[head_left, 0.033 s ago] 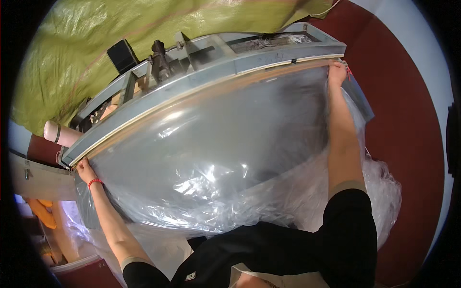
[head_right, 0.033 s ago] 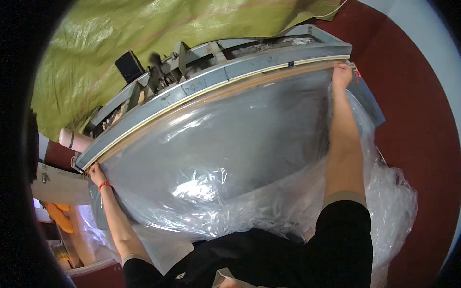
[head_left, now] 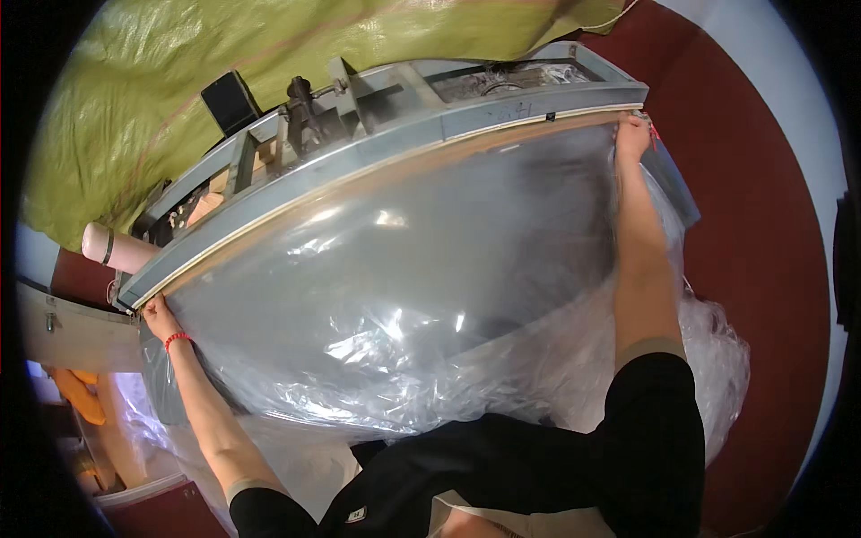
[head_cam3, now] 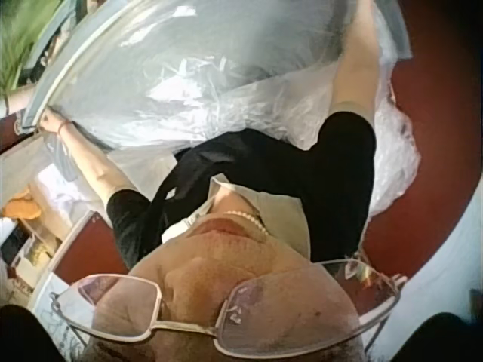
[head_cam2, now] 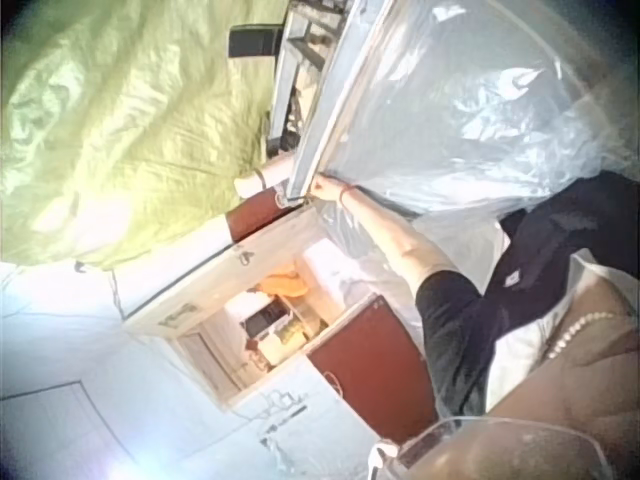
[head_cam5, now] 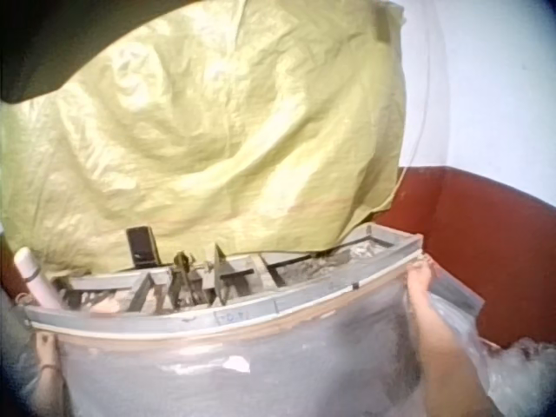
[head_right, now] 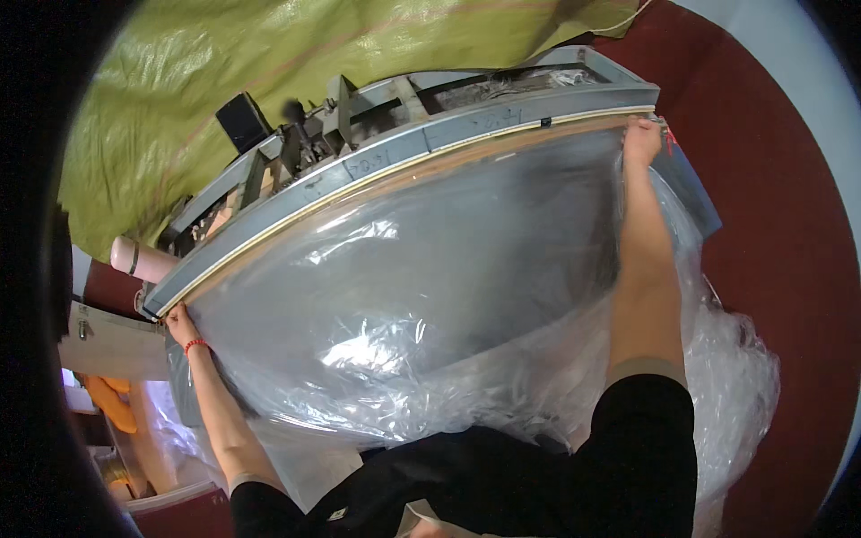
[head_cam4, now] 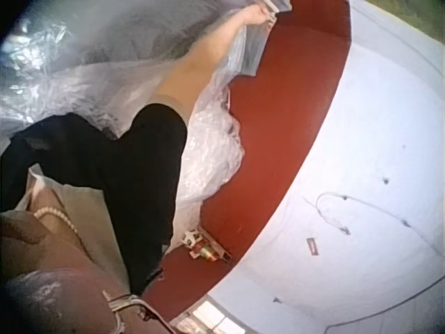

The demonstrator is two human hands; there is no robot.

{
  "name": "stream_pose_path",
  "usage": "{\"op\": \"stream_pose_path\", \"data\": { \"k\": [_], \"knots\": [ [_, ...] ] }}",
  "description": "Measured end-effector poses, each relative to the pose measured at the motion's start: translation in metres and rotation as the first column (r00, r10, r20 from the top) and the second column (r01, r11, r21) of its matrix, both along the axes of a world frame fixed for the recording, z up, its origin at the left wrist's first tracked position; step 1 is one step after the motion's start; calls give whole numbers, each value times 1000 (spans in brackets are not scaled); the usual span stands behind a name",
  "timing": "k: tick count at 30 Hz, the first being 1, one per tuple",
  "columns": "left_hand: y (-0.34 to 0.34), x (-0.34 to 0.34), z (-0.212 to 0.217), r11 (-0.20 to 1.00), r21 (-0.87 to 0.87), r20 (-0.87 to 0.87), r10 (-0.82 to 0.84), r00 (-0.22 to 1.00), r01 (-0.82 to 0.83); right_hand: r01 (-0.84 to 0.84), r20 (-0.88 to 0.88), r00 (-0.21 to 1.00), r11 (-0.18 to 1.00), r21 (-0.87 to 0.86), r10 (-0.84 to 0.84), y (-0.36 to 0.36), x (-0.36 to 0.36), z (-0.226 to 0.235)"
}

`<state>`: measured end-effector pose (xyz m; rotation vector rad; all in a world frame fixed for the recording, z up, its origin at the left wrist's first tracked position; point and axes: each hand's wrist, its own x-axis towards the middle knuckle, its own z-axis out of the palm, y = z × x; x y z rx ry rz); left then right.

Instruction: Wrapping a large rectangular object with plastic film.

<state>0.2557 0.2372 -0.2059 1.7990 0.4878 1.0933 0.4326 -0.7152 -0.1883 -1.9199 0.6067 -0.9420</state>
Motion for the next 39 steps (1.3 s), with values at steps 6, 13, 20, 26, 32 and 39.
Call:
{"op": "stream_pose_path", "data": {
  "k": [6,13,20,26,32,39],
  "knots": [
    [11,-14,1,988,-156,-99,-11,995,-5,-92,355,935,963,254,-4,28,-10,15],
    [-38,-22,25,949,-233,25,-213,977,213,-259,106,962,964,52,253,25,-57,44],
    [-121,-106,100,923,-36,-80,-384,920,382,360,186,932,855,-374,-312,-42,-110,56],
    [-168,-160,143,861,-37,28,-506,862,507,-90,287,921,860,-503,264,142,-106,152],
    [-181,-223,159,858,32,-2,-513,858,513,-857,-215,102,-24,-515,971,471,-183,184],
    [-188,-253,172,861,251,-223,-393,892,442,-840,-132,-530,-497,215,838,586,-261,137]
  ]
}}
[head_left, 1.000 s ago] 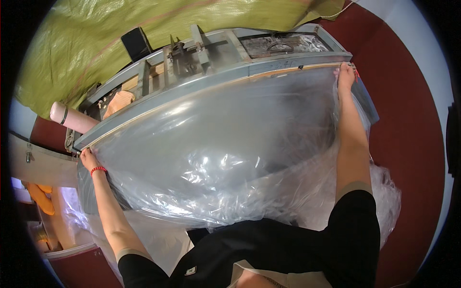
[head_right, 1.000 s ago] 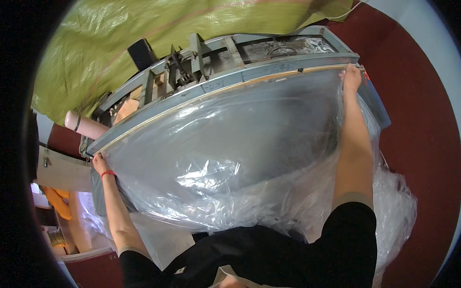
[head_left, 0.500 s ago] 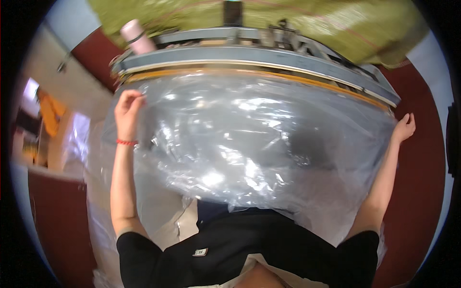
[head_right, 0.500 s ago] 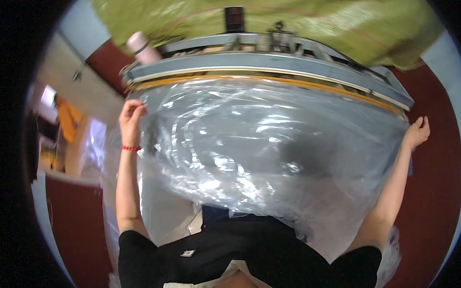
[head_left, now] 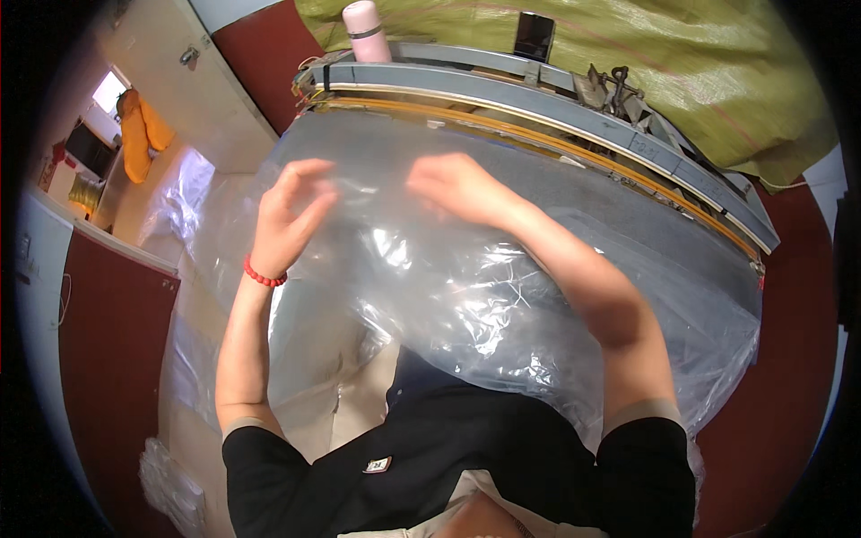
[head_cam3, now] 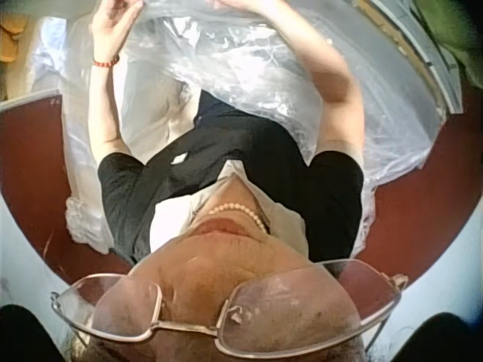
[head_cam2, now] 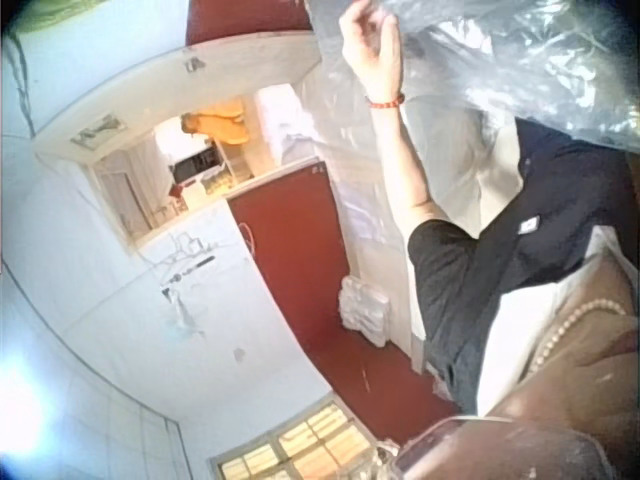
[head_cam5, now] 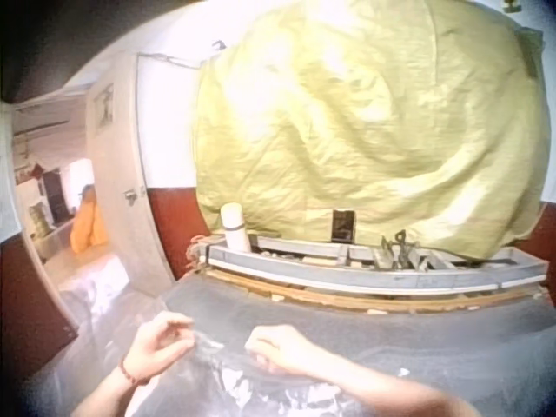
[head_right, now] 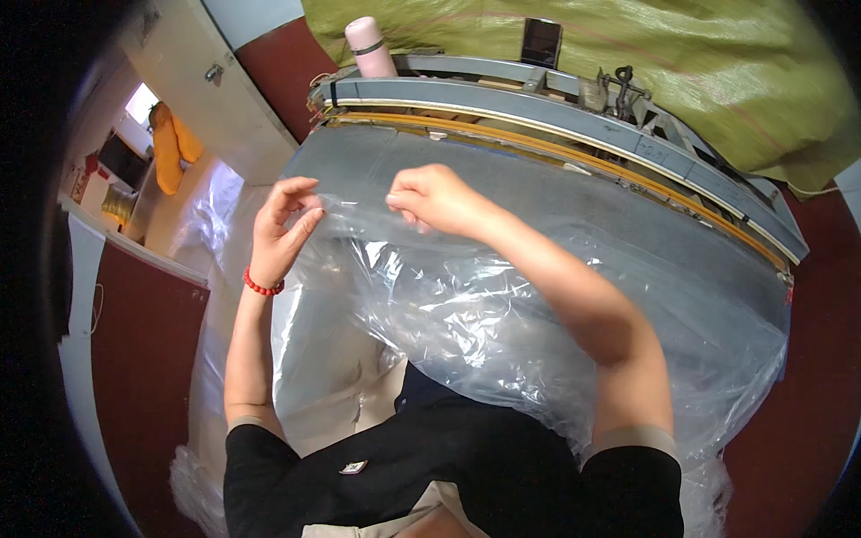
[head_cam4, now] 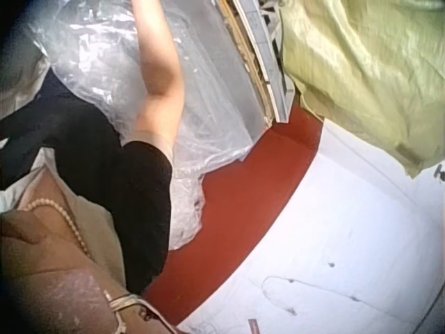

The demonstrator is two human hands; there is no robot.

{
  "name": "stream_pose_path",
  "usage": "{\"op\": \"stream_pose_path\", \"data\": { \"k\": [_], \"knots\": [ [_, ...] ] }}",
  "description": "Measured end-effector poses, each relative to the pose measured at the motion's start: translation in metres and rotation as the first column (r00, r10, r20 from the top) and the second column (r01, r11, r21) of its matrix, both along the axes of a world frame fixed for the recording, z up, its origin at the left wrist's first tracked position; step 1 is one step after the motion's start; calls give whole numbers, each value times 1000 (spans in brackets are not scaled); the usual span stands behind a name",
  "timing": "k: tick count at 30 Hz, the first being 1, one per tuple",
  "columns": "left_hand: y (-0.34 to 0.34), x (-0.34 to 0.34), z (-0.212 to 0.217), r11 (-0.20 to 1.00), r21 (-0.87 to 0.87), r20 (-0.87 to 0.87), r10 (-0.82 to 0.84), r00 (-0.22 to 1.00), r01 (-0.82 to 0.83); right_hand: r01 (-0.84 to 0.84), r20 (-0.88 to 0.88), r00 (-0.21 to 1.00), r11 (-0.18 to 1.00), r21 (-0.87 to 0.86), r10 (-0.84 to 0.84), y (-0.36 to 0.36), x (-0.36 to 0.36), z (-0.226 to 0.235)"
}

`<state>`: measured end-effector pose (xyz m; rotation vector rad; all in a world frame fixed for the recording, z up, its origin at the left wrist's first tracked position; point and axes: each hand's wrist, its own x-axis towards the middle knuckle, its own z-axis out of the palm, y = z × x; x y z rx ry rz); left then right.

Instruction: Wrapping a large rectangular object with plastic film.

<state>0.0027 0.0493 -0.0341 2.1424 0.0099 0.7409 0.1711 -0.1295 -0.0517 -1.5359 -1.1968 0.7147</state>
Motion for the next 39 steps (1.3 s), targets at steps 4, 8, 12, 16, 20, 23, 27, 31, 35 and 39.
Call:
{"op": "stream_pose_path", "data": {
  "k": [4,8,12,16,20,23,27,31,35,39],
  "knots": [
    [5,-3,-24,990,-141,-121,-37,992,20,144,-95,984,988,-46,-148,-20,5,-25],
    [-17,20,-21,983,-176,-48,-62,997,52,162,93,979,971,175,-180,-19,-16,-25],
    [-18,26,-21,991,-127,-1,45,999,-45,107,344,924,976,188,-168,-30,-41,-24],
    [-29,28,-11,988,-153,-110,-55,992,38,357,-372,885,920,159,-280,-43,-36,-39],
    [-33,11,-37,961,-33,-477,-256,841,274,662,-11,742,730,169,-670,-112,26,-64],
    [-40,-7,-86,880,-51,-537,-422,730,472,884,134,425,442,153,-895,-225,76,-76],
    [-43,-39,-155,893,-223,-566,-445,694,391,991,376,-78,-29,133,-923,-450,114,-96],
    [-77,-41,-152,868,-469,-536,-425,729,161,951,367,-298,-242,191,-881,-656,89,-105],
    [-80,-28,-139,804,-281,-668,-556,495,524,837,341,-539,-535,115,-770,-751,50,-93],
    [83,-47,-191,509,346,-937,146,317,788,842,248,-535,-534,79,-808,-764,25,-88]
  ]
}}
